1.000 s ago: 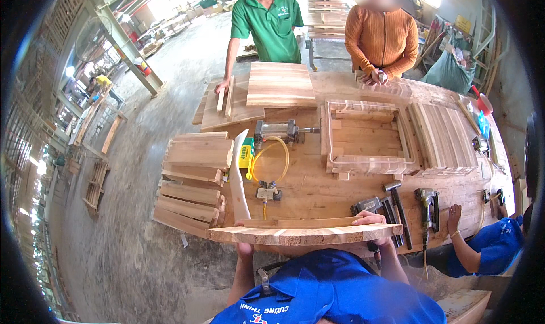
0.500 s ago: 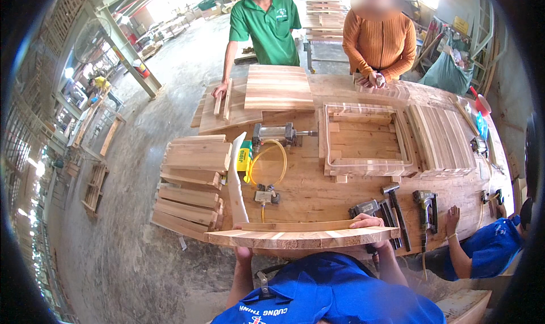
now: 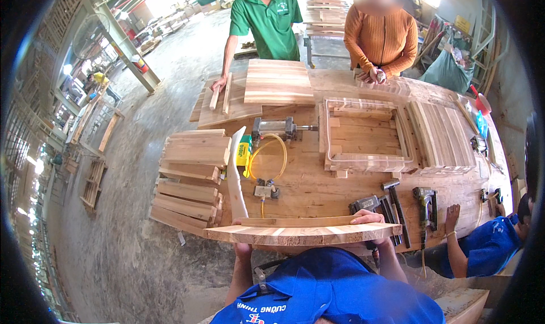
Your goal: The person assembles a wooden furniture frame by positioning planks and using a pneumatic nail gun to fasten them. They repeatedly pick up planks, align them on the frame, and drive nails into the joints. A coworker is visible nearby but not directly involved in the wearer's actions.
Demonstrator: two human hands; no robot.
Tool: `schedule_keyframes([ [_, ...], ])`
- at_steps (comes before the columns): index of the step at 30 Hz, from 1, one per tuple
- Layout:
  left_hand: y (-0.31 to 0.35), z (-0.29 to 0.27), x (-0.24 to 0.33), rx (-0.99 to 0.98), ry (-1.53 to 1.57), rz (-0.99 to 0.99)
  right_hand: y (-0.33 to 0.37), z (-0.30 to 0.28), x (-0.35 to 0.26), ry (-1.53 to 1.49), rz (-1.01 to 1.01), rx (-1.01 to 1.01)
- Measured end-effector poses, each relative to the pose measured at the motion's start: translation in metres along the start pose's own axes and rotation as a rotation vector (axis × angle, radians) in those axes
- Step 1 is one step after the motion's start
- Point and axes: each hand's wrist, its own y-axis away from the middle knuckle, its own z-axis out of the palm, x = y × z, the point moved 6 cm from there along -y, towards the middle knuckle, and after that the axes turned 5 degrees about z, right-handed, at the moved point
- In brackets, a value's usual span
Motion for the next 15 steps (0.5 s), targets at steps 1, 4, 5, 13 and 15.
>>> schedule_keyframes([
  [1, 0.001, -0.001, 0.000, 0.007, 0.018, 0.014, -0.001, 0.001, 0.000, 0.004, 0.004, 0.003],
  [4, -0.003, 0.013, 0.016, -0.032, -0.069, 0.038, -0.004, 0.001, -0.005, -0.008, -0.018, -0.002],
  [5, -0.002, 0.011, 0.015, -0.019, -0.108, 0.050, -0.003, 0.002, -0.008, -0.020, -0.030, -0.010],
  [13, -0.008, 0.025, 0.027, 0.013, -0.065, 0.045, 0.001, 0.000, -0.003, -0.016, 0.030, 0.001],
  [15, -0.006, 0.018, 0.019, -0.001, -0.021, 0.063, 0.000, 0.003, -0.004, -0.024, 0.030, -0.003],
])
